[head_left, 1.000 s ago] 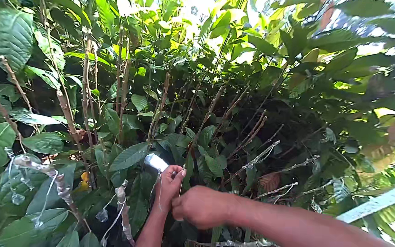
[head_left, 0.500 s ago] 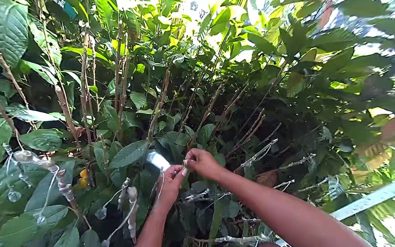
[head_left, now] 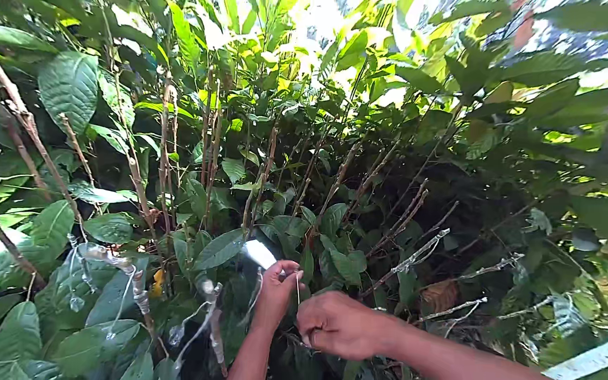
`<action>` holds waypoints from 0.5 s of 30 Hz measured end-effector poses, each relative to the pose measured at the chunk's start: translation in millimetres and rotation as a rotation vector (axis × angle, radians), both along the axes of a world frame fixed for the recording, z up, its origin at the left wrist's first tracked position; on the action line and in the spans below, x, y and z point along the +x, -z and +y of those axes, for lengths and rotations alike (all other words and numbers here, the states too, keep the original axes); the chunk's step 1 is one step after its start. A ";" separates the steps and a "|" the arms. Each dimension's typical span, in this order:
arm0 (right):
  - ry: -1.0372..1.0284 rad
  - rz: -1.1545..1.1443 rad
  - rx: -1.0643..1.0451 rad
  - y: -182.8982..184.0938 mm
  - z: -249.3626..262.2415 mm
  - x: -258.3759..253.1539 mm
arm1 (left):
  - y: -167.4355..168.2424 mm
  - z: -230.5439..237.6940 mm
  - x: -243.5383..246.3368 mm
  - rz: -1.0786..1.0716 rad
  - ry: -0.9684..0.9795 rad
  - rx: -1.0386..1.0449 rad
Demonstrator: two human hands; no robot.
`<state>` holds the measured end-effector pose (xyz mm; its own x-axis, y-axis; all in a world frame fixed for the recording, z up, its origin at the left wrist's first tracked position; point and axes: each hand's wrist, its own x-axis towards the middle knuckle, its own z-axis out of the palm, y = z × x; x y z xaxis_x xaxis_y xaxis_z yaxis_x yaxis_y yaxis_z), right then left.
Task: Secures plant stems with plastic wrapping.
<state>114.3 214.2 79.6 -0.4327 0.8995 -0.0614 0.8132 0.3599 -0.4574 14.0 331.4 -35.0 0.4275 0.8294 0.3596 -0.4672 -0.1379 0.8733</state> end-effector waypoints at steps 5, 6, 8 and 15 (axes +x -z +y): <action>-0.013 -0.026 0.565 -43.8 -35.6 0.9 | -20.9 -22.3 -10.9 0.269 -0.034 0.333; -0.017 0.120 0.622 -47.6 -49.6 2.9 | -29.7 -31.1 -16.9 0.230 0.020 0.356; 0.002 0.494 0.632 -42.0 -77.8 4.2 | -43.4 -47.9 -28.4 0.017 0.203 0.393; 0.308 0.869 0.490 10.2 -89.7 -14.1 | -111.1 -127.6 -82.5 0.220 0.309 0.759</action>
<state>100.2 124.5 69.4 0.0991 0.8209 0.5623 0.3623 0.4966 -0.7888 -68.5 203.8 76.1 0.7208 0.2311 0.6535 -0.4104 -0.6175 0.6710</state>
